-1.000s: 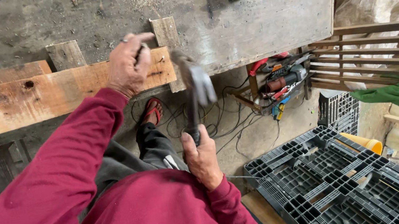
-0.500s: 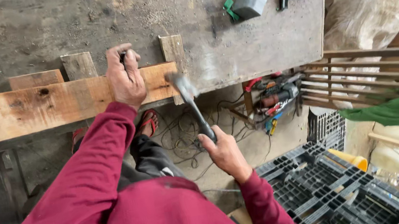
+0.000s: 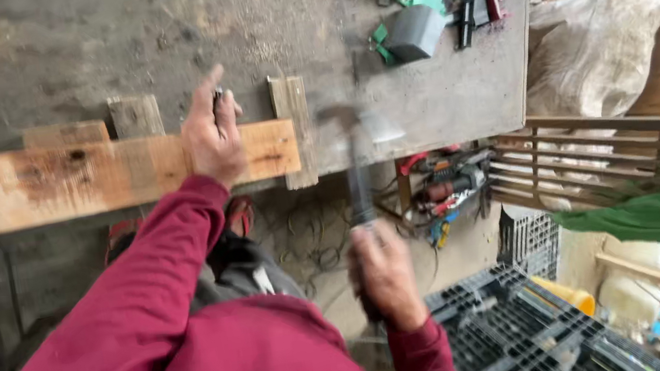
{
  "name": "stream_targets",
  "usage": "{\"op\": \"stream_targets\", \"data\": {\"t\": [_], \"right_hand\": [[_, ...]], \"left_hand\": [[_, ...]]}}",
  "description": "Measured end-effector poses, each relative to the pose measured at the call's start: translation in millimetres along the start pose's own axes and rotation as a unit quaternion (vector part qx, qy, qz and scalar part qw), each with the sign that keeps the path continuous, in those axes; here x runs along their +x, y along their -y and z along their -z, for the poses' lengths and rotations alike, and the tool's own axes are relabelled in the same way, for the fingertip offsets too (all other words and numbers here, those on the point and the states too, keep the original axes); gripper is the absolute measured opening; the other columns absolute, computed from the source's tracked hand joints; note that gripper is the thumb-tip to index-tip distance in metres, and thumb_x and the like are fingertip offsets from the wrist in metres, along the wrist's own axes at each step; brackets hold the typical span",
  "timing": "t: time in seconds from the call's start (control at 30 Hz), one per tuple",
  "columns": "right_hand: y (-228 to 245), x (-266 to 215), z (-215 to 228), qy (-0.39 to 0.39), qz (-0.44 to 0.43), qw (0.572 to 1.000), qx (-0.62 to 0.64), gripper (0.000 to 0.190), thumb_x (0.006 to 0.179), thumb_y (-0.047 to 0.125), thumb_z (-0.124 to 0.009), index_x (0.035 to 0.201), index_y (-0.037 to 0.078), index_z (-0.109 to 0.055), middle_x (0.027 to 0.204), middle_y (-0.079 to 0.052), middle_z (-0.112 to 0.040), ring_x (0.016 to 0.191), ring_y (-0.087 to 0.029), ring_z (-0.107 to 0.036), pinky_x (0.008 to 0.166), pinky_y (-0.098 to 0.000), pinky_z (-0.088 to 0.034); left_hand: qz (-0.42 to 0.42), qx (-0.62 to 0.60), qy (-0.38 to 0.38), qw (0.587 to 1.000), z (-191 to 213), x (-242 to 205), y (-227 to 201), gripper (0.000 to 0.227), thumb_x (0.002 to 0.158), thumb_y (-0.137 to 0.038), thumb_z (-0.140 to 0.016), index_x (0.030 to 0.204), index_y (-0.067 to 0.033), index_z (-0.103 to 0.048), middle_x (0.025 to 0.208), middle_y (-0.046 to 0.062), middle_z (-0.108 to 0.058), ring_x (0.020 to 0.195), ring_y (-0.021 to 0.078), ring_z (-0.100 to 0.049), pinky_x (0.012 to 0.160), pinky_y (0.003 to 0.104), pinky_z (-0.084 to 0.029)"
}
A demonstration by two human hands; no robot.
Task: The person hammers nails into several wooden boards and blocks to join them together on a workshop table. They take nails from a container and use a hammer to drive them into the wood, repositioning the wood pieces throughout.
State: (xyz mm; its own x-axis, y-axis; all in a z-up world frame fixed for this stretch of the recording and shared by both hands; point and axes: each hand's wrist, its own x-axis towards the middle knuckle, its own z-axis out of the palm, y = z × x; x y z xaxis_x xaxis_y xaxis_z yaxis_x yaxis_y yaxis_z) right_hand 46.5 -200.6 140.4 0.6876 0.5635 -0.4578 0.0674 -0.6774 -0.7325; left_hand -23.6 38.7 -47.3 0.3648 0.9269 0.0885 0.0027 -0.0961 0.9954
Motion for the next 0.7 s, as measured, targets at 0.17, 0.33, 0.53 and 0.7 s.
{"op": "stream_targets", "data": {"t": [0.17,0.33,0.53,0.7], "right_hand": [[1,-3,19,-0.079,0.364,0.866,0.332,0.033,0.105,0.038,-0.057,0.108,0.005,-0.06,0.078,-0.007,-0.06,0.057,-0.018,-0.056,0.052,-0.0318,-0.053],[-40,14,-47,0.018,0.1,0.995,-0.005,0.026,0.106,0.03,-0.058,0.097,0.006,-0.058,0.069,-0.002,-0.053,0.054,-0.01,-0.048,0.048,-0.0268,-0.041],[-77,-15,-56,-0.056,0.053,0.977,0.2,0.025,0.101,0.033,-0.059,0.103,0.009,-0.057,0.07,0.004,-0.055,0.057,-0.005,-0.049,0.05,-0.0222,-0.04],[-112,4,-87,0.022,0.04,0.993,0.108,0.03,0.107,0.037,-0.063,0.103,0.007,-0.057,0.074,0.003,-0.052,0.063,-0.005,-0.047,0.055,-0.0222,-0.042]], "left_hand": [[-0.018,-0.041,-0.017,0.999,-7,-7,7,0.027,0.117,-0.014,-0.057,0.139,-0.0009,-0.048,0.096,0.008,-0.066,0.089,0.0131,-0.066,0.082,0.028,-0.055],[0.018,-0.049,0.001,0.999,-7,-4,14,0.015,0.115,-0.015,-0.057,0.113,-0.0025,-0.049,0.093,0.005,-0.073,0.085,0.0111,-0.072,0.074,0.025,-0.059],[-0.011,-0.064,0.004,0.998,-6,2,8,0.017,0.112,-0.014,-0.065,0.106,-0.0042,-0.053,0.089,0.006,-0.068,0.082,0.0099,-0.069,0.076,0.027,-0.057],[-0.044,-0.08,0.037,0.995,-2,2,28,0.017,0.114,-0.012,-0.064,0.105,-0.0055,-0.051,0.089,0.003,-0.067,0.082,0.0088,-0.062,0.076,0.026,-0.053]]}}
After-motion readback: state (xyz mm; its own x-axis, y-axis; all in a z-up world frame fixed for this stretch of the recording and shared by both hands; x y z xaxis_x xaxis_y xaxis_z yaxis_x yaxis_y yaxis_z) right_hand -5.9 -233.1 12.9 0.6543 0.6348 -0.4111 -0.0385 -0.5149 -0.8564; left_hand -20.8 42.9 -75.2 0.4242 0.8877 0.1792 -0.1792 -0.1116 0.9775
